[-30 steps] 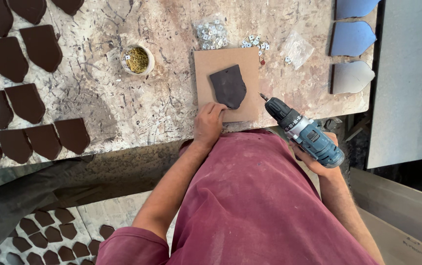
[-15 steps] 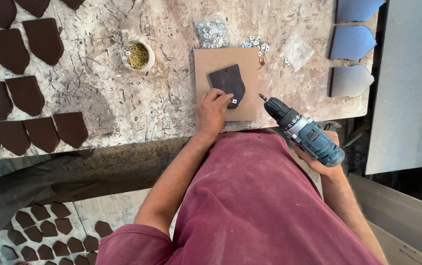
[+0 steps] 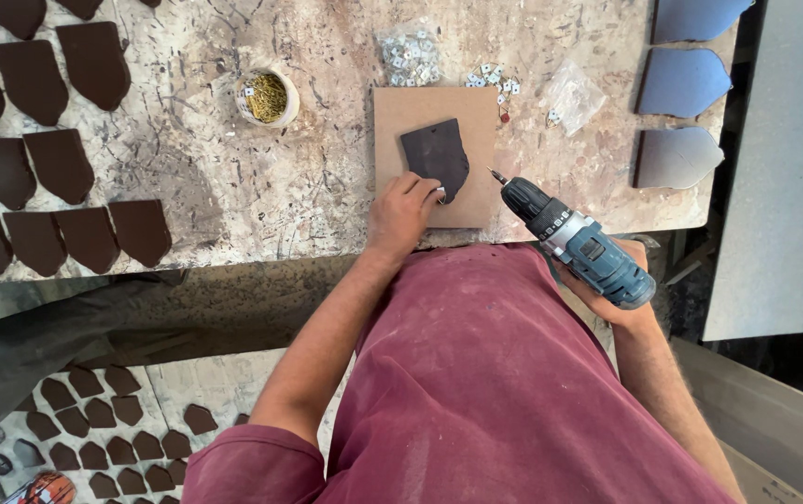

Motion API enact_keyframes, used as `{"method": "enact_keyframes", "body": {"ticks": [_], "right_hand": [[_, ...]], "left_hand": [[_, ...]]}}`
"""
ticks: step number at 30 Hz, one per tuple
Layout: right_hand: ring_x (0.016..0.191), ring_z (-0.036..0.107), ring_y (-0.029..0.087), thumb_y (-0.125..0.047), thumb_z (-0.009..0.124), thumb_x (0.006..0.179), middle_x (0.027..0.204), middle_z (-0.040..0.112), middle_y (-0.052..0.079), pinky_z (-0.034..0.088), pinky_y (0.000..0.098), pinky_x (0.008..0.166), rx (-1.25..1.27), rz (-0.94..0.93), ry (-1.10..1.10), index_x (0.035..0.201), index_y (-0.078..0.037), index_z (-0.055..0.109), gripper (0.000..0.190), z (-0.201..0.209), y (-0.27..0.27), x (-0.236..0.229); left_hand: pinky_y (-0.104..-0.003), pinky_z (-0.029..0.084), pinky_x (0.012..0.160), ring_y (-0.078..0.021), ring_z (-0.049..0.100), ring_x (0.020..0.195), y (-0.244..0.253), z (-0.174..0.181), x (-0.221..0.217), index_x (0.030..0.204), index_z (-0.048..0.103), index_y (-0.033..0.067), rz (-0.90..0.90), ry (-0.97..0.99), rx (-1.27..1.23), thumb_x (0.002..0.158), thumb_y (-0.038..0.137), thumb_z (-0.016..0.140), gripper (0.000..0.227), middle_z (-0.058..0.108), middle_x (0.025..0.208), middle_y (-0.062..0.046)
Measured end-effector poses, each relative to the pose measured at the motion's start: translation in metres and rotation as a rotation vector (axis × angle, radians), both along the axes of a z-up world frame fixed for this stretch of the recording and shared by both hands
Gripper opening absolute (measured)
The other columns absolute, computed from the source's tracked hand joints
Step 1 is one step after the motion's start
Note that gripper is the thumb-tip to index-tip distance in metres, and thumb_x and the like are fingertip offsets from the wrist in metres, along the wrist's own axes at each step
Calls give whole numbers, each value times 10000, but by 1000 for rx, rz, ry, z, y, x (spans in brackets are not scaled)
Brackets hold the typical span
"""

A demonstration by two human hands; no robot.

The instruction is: The person uses a cordless drill to make holes in dark shield-shaped tiles. They place each tile on a small wooden board, drill a hole, then set the tile aside. The process is repeated for multiple tiles.

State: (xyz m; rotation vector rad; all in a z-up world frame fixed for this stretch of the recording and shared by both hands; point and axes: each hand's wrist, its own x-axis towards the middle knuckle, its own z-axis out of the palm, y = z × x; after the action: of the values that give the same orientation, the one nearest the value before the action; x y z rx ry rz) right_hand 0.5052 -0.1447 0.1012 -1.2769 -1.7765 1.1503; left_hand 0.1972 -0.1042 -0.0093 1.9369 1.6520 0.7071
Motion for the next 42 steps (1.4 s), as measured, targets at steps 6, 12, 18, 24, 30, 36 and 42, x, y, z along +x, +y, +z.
{"method": "enact_keyframes", "body": {"ticks": [6,12,18,24,30,36,42], "right_hand": [[701,698,122,-38,804,826,833,731,56,554,256,667,-49,24,-5,1016,4,718,212,8,3,3],[687,703,117,-63,802,823,824,744,62,569,251,658,-108,49,-68,1032,2,723,233,11,3,2],[671,718,142,-162,811,816,813,752,66,582,278,644,-142,76,-355,1034,-36,740,261,11,6,-9],[682,750,226,-342,796,821,799,775,86,608,344,662,-339,148,-805,1041,-129,756,309,3,16,-31],[701,751,281,-332,799,785,826,772,124,590,383,656,-324,117,-779,1101,-150,761,367,6,20,-51],[706,739,302,-324,797,795,814,760,130,576,396,646,-282,114,-797,1063,-142,763,326,7,23,-60],[704,733,319,-303,776,776,798,757,123,574,423,647,-330,130,-901,1013,-149,761,283,25,33,-79]], "left_hand": [[-376,546,769,-225,645,927,-4,2,3,967,790,155,1,-31,12,880,256,793,133,663,994,-2],[-392,542,852,-243,635,1052,-22,6,16,995,789,149,64,39,177,846,209,789,161,687,1151,-9],[-401,519,873,-219,636,1040,-23,6,13,998,794,149,117,27,164,851,204,794,157,704,1159,22],[-395,497,876,-212,626,1006,-23,3,10,1017,794,151,109,2,107,853,225,792,180,698,1159,31],[-399,488,880,-211,613,1021,-22,-1,5,1059,784,160,62,37,83,861,281,780,232,667,1169,33],[-399,479,843,-214,609,1002,-22,-7,4,1047,785,162,50,37,90,865,289,775,223,664,1154,34],[-402,477,852,-219,608,1002,-20,-4,-1,1030,779,155,39,15,114,870,274,787,199,660,1139,32]]}}
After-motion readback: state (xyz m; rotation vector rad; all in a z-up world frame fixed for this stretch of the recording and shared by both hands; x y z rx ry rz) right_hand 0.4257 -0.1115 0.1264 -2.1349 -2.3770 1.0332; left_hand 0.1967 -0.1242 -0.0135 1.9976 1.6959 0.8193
